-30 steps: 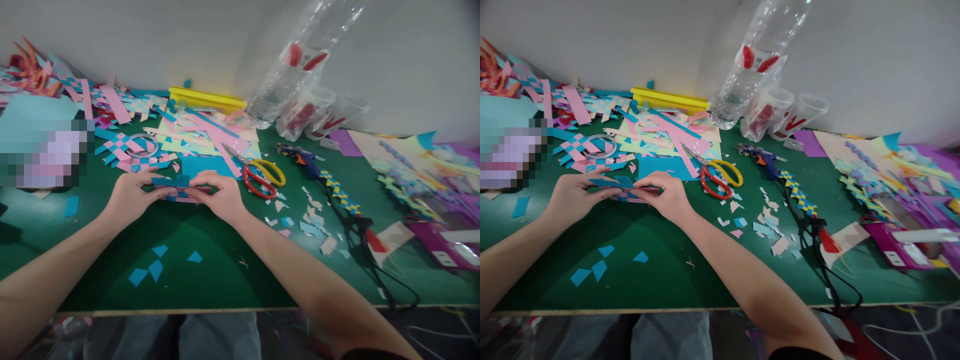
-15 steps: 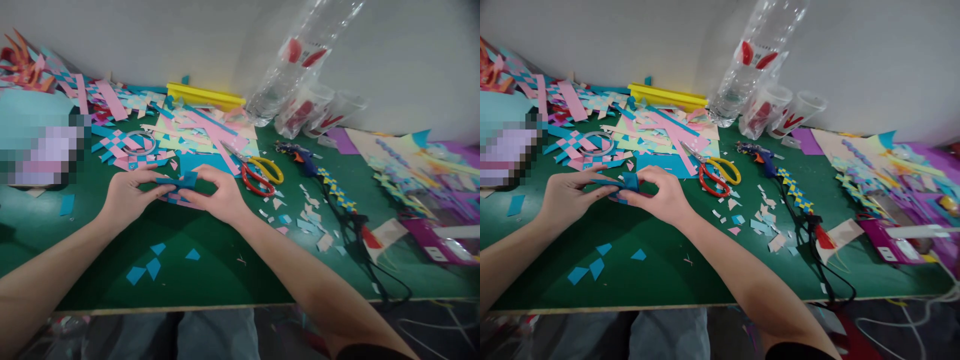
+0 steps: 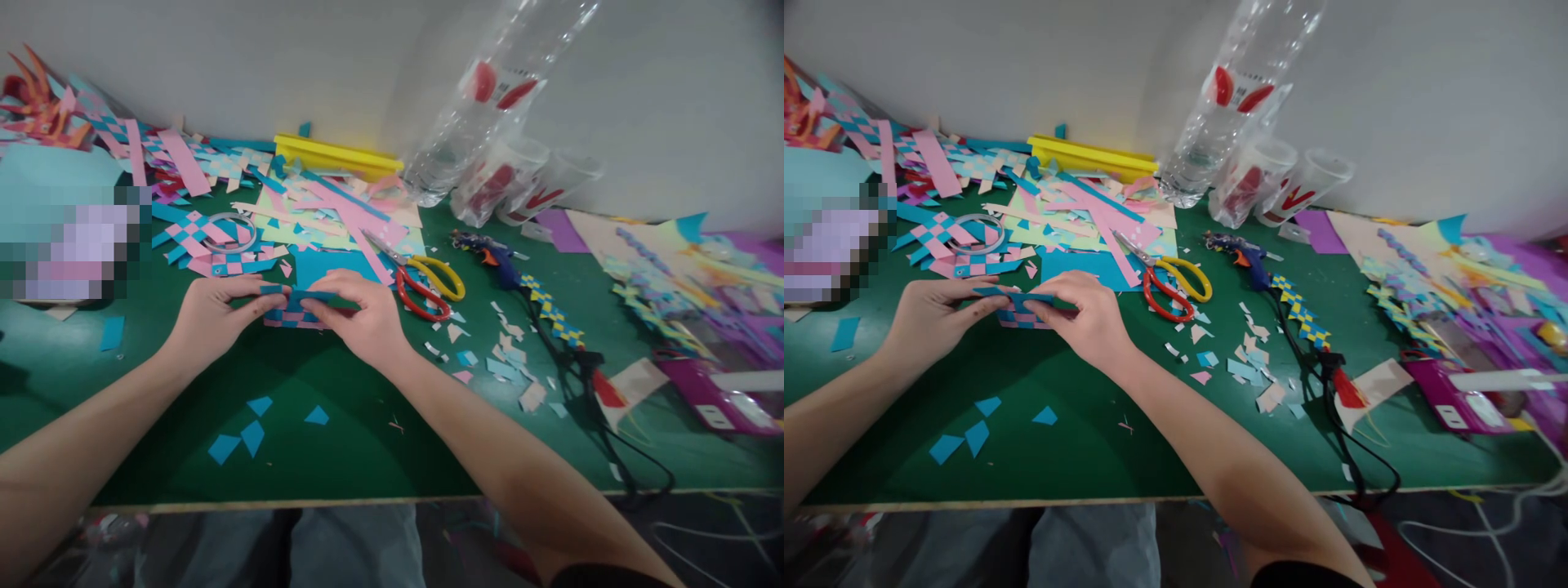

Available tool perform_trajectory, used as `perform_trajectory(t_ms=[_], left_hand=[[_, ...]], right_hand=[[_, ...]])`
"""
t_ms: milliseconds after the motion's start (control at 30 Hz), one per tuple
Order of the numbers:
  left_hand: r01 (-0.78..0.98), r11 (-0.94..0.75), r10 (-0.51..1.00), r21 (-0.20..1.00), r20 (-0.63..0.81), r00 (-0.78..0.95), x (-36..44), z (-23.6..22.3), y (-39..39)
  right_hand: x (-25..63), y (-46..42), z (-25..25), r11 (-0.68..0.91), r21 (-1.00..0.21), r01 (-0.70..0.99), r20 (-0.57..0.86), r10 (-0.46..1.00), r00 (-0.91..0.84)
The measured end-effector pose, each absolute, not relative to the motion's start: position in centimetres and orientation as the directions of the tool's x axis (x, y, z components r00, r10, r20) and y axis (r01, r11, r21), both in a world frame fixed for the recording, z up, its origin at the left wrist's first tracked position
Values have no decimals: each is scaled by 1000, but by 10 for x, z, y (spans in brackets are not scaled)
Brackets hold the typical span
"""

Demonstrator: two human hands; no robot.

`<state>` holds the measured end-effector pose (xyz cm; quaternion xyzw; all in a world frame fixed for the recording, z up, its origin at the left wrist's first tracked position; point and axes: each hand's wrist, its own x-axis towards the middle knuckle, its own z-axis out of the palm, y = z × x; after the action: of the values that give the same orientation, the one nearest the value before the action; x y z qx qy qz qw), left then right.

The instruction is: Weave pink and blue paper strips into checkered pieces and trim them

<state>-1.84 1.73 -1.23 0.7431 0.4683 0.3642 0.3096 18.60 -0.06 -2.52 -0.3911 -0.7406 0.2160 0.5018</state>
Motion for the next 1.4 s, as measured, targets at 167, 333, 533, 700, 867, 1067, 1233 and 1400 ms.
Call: perform_trajectory(t_ms=[167, 333, 533, 700, 867, 1067, 1233, 1400], left_hand=[[486, -340, 928, 805, 206, 309, -19, -13, 20], [524, -359, 927, 772, 228, 299, -20, -14, 21], [482, -351, 929, 803, 235, 285, -20, -15, 22], [364, -296, 927, 883, 174, 331, -18, -20, 22], [429, -300, 938, 852, 181, 297, -18, -26, 23], [415, -274, 954, 867, 190, 232, -20, -20, 21], [369, -233, 964, 900, 165, 206, -19, -20, 21], [445, -237, 967, 863, 167, 191, -19, -21, 23]], right_hand=[[186, -2, -24, 579, -720, 383, 552, 812, -190], [191, 3, -22, 409, -850, 331, 355, 910, -213], [197, 11, -31, 290, -894, 343, 216, 947, -236], [192, 7, -34, 332, -867, 371, 264, 939, -222], [187, 3, -32, 414, -844, 341, 347, 907, -240], [190, 8, -38, 302, -922, 244, 251, 943, -217], [190, 9, -39, 308, -918, 249, 249, 938, -242], [188, 7, -40, 322, -898, 300, 242, 931, -274]])
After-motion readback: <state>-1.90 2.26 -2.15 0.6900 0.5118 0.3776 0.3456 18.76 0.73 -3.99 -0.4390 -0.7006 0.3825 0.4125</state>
